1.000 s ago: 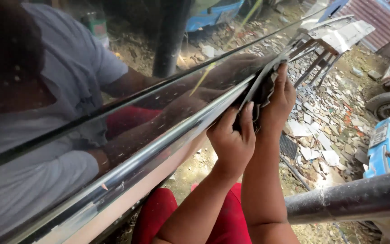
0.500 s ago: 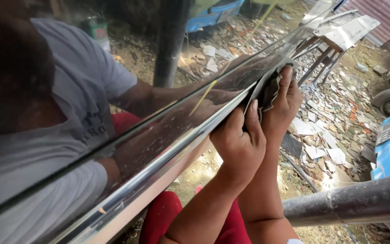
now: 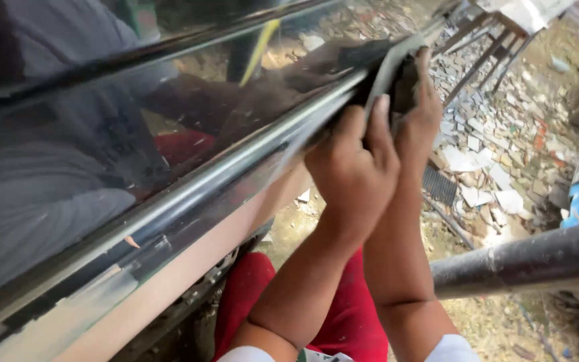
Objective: Sanding down body filler on a car panel to create a smooth surface for painting.
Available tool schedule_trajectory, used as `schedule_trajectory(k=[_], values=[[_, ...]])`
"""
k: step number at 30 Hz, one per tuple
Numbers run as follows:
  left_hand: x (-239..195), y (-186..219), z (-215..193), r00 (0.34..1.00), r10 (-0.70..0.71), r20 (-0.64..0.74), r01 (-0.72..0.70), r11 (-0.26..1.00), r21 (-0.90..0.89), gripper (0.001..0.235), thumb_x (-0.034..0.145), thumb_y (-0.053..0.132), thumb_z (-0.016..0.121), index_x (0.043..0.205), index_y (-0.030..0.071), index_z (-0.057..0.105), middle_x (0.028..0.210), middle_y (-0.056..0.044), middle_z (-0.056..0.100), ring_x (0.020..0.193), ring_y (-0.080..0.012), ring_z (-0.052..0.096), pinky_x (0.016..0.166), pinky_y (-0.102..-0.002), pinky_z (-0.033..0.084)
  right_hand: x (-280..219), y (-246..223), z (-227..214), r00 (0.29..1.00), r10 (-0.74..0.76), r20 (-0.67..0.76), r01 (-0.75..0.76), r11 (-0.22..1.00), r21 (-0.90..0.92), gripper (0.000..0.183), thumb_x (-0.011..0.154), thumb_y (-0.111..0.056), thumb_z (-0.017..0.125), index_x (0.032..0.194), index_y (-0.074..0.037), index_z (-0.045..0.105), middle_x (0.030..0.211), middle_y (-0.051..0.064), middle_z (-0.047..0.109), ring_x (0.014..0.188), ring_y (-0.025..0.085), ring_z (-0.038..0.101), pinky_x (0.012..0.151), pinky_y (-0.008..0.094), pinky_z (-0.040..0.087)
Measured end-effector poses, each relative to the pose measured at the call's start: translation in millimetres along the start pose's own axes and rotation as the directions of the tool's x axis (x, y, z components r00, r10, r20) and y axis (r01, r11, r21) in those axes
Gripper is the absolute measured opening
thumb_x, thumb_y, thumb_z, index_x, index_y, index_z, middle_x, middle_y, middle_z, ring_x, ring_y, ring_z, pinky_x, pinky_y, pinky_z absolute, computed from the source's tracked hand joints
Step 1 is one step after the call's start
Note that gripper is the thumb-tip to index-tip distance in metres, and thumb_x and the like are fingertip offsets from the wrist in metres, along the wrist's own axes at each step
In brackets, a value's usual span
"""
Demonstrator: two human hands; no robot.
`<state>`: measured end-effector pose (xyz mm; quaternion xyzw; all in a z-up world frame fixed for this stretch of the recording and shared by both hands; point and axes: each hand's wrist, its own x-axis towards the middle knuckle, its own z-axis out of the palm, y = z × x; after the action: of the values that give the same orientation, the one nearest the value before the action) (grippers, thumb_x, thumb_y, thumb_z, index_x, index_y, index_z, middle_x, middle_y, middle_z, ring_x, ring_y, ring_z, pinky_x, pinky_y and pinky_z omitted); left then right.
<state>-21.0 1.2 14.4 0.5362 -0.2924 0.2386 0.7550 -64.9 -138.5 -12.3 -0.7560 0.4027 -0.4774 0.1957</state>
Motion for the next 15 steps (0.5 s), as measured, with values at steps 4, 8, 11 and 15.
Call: schedule_trajectory(k=[4,8,11,15], values=[[-4.0,-8.5,-5.4,0.996,0.094,0.0,-0.094,0.995,0.034,0.037,0.1,0.017,0.053,0.066,0.007,0.042,0.054,-0.008,0.045,0.045,-0.027,0.041,0.047,-0.037,0.035,-5.7,-14.6,6.6,0.992,0.122,-0.022,-0.112,0.958,0.263,0.021,0.102,-0.045,0.043,0.109,-0.024,0.044,0.071,-0.002,0.038,0.066,0.01,0.037,0.064,0.029,0.034],[-4.8,-3.5,-10.0,0.995,0.097,0.001,-0.097,0.995,0.04,0.036,0.101,0.019,0.051,0.067,0.008,0.043,0.056,-0.009,0.049,0.047,-0.0291,0.046,0.047,-0.037,0.036,-4.3,-9.2,7.2,0.987,0.158,-0.035,-0.15,0.973,0.178,0.057,0.094,-0.059,0.032,0.11,-0.018,0.067,0.087,0.01,0.062,0.079,0.017,0.049,0.07,0.033,0.038],[1.2,7.2,-12.3,0.997,0.077,0.008,-0.077,0.997,-0.002,0.034,0.1,0.016,0.053,0.069,0.006,0.044,0.057,-0.008,0.048,0.047,-0.0263,0.043,0.047,-0.036,0.035,-28.7,-15.4,-2.2,0.939,0.344,0.029,-0.337,0.897,0.287,0.047,0.09,-0.047,0.056,0.131,-0.025,0.065,0.113,0.004,0.071,0.099,0.008,0.063,0.081,0.024,0.049],[1.9,7.3,-16.8,0.994,0.108,0.012,-0.108,0.994,-0.013,0.033,0.1,0.017,0.054,0.069,0.005,0.048,0.059,-0.01,0.053,0.049,-0.0271,0.049,0.049,-0.035,0.04,-38.2,-34.6,-10.4,0.969,0.235,0.072,-0.246,0.914,0.322,0.052,0.092,-0.052,0.047,0.123,-0.018,0.068,0.12,0.006,0.069,0.109,0.011,0.063,0.089,0.027,0.049]])
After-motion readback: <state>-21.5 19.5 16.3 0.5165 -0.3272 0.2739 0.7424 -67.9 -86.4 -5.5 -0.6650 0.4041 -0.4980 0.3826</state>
